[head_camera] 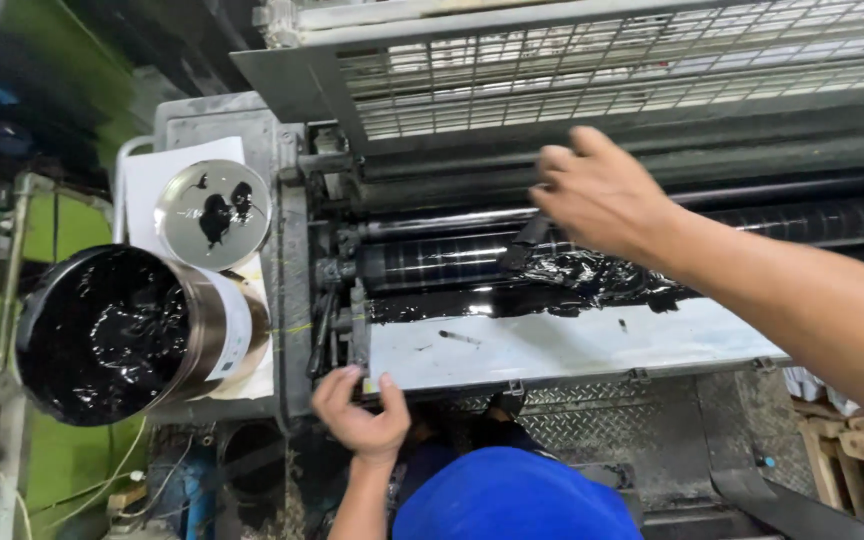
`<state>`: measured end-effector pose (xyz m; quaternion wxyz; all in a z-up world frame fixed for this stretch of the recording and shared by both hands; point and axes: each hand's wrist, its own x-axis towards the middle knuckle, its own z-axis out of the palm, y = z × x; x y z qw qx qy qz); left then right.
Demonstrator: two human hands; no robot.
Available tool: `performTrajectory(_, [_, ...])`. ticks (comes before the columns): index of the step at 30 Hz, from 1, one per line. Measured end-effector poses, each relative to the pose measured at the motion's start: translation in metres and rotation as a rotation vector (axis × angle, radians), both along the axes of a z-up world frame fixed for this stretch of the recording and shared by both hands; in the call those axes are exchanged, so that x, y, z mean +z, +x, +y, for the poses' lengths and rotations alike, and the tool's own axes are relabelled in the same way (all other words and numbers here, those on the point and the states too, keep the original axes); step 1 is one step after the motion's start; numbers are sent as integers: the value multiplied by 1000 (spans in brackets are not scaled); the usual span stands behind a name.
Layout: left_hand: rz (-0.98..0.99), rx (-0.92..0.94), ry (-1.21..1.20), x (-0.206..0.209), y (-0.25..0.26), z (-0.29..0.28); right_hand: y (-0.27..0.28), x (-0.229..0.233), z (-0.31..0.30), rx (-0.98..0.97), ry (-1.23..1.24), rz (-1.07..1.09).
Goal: Adding and spreading black ink onto the rollers of an offset printing machine using a spatula.
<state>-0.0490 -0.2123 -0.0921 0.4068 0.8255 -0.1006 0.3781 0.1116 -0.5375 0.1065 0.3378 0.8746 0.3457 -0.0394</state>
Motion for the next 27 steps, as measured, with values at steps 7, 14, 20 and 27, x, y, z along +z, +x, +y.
performTrajectory(7, [85, 347, -31, 17, -22, 96, -88, -55, -70, -491, 677, -291])
performTrajectory(14, [204, 323, -306, 38, 1, 170, -158, -184, -127, -1494, 1534, 287])
performTrajectory(20, [430, 84, -832, 98, 39, 189, -118, -192, -103, -1138, 1809, 234])
performTrajectory(27, [286, -26, -405, 79, 54, 215, -47, -50, 57, -570, 1662, 35])
